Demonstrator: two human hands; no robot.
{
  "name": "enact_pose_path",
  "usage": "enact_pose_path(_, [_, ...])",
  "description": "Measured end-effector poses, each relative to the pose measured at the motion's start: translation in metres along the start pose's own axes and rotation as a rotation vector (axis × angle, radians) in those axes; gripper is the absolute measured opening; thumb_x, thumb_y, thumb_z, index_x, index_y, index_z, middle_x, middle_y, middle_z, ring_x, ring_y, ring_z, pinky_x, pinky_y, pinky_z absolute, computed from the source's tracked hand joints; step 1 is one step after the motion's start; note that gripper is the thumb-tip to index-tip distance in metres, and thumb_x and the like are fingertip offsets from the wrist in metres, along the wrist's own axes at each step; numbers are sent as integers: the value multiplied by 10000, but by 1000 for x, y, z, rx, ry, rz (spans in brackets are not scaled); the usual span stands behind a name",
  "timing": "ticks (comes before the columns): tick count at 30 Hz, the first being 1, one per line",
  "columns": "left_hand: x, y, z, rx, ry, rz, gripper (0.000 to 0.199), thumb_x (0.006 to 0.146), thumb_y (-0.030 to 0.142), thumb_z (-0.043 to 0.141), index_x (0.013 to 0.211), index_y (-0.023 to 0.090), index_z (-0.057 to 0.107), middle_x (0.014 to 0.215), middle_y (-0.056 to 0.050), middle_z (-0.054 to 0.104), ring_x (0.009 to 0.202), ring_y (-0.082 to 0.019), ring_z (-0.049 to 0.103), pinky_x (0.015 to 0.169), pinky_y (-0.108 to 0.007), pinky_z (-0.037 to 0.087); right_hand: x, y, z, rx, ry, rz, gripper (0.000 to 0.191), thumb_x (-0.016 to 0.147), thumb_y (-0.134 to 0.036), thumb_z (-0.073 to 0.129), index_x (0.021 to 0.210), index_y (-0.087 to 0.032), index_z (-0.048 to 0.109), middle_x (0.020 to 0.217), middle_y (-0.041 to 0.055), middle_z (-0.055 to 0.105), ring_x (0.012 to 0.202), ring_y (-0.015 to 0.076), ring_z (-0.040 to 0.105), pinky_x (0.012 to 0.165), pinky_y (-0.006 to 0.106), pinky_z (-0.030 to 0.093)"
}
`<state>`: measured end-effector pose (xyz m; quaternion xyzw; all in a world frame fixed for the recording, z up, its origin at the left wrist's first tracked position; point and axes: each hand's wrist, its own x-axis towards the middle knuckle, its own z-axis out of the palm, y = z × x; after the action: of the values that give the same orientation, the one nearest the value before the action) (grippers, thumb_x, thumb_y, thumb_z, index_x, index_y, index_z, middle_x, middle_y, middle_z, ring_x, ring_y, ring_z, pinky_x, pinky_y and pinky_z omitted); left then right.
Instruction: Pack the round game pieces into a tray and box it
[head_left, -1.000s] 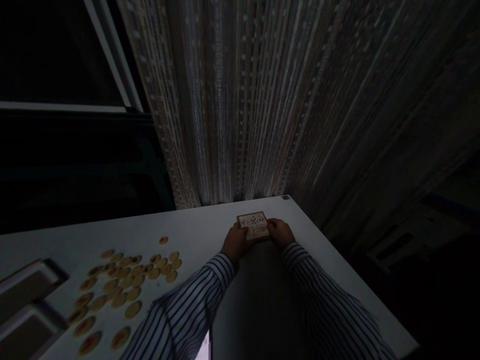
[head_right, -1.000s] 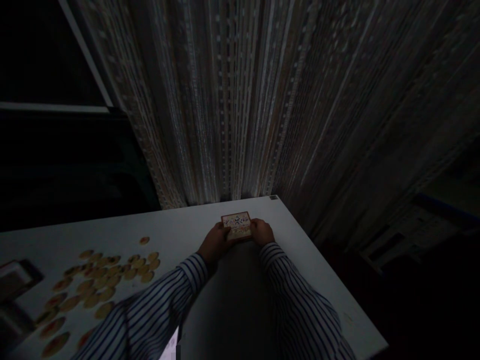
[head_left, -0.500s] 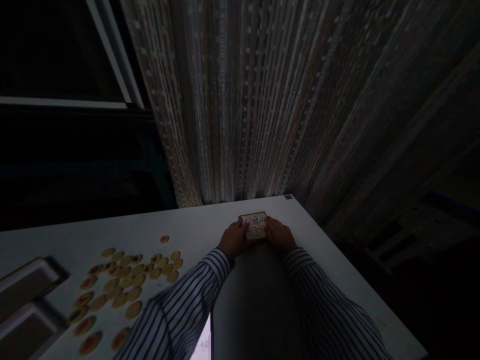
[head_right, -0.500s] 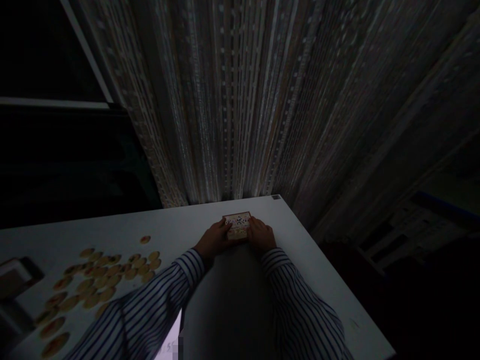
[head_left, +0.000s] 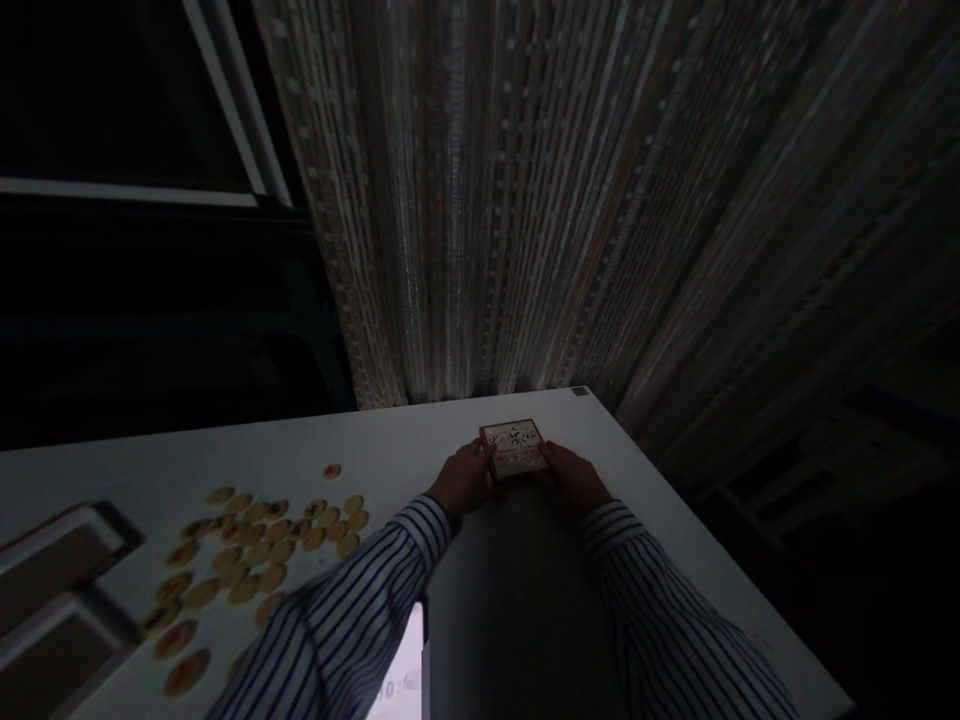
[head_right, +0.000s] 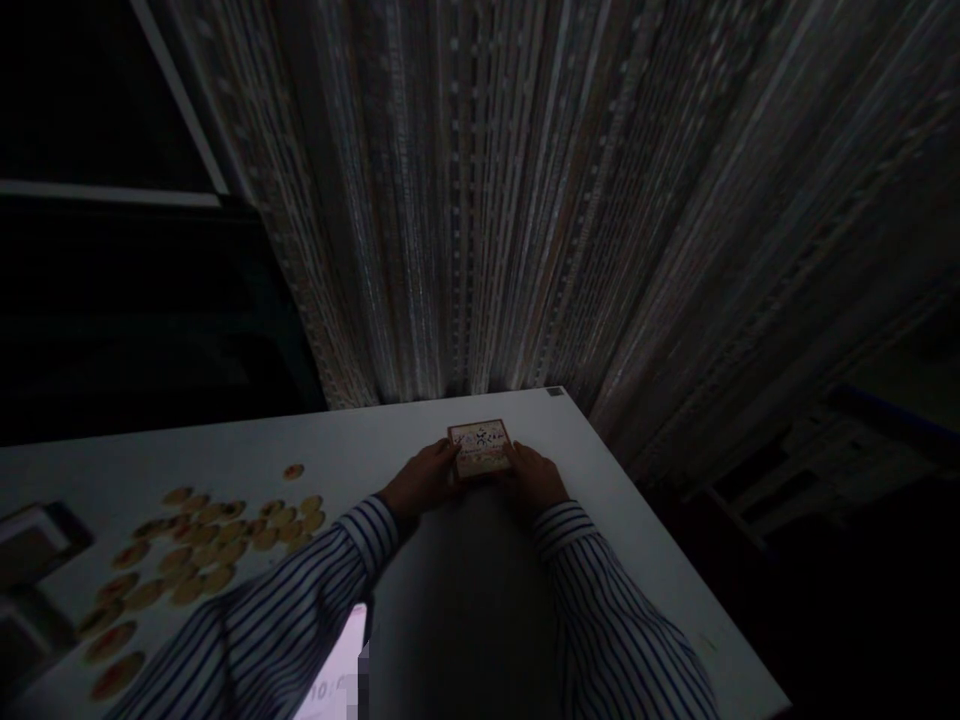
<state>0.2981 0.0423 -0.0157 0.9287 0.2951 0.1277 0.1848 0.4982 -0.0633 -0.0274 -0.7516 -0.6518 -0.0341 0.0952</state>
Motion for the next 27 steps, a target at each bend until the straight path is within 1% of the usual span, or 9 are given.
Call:
enact_pose_path(2, [-1,0,0,55,-20,-22,764,639,401,680,1300,175,374,1352,-149,404,1205,-296,414,969,-391,369,-3,1,1,17,-4,-28,551,831,-409,457,1308,-137,411,1316,150,469,1188,255,442,946,422,377])
enact_pose_path(4, [-1,1,0,80,-18,-13,717,668,382,653,1296,176,375,1326,-137,440,1182,-282,438,958,-381,378,-4,1,2,43,-2,-31,543,824,-406,474,1299,-149,418,1304,136,485,1178,250,450,945,426,374])
enact_pose_path(9, [1,2,0,101,3,15,623,727,381,587,1280,180,385,1283,-120,486,1144,-257,472,928,-355,397,-3,-3,-1,72,-8,-6,538,826,-404,479,1287,-132,426,1289,128,502,1164,242,457,949,405,363])
enact_pose_path(13, [2,2,2,125,29,33,602,745,397,559,1273,161,392,1256,-118,512,1104,-251,498,913,-349,408,-3,-7,-5,65,-30,28,539,823,-412,479,1294,-157,414,1290,115,502,1161,232,458,946,392,352])
enact_pose_path(17, [0,1,3,136,47,17,599,751,409,553,1273,156,405,1253,-112,519,1107,-247,495,918,-344,405,-3,-8,-6,42,-41,61,542,818,-413,489,1300,-179,407,1289,111,503,1162,230,455,933,394,350])
enact_pose_path(20, [-2,2,1,123,52,14,588,753,427,556,1262,163,428,1224,-101,547,1095,-241,505,913,-335,407,-4,-6,-6,46,-57,67,550,819,-405,491,1311,-180,392,1291,117,500,1167,232,450,925,395,347])
enact_pose_path(22, [-4,4,-1,110,54,11,540,778,447,523,1236,169,460,1173,-94,585,1060,-234,528,893,-328,416,-4,-4,-7,47,-73,69,537,823,-380,485,1316,-190,388,1285,117,506,1164,234,451,920,397,346])
enact_pose_path(25, [-5,7,-4,118,46,-14,478,797,432,506,1208,188,492,1108,-86,623,1013,-224,554,863,-321,424,-5,-3,-10,45,-91,76,512,831,-356,472,1314,-203,395,1265,118,523,1155,230,460,917,390,344])
enact_pose_path(27, [-5,9,-6,130,37,-28,470,794,419,518,1208,199,496,1104,-86,625,1013,-223,555,854,-318,423,-5,-3,-11,39,-98,86,508,834,-356,467,1313,-200,398,1260,119,527,1156,230,459,921,390,341])
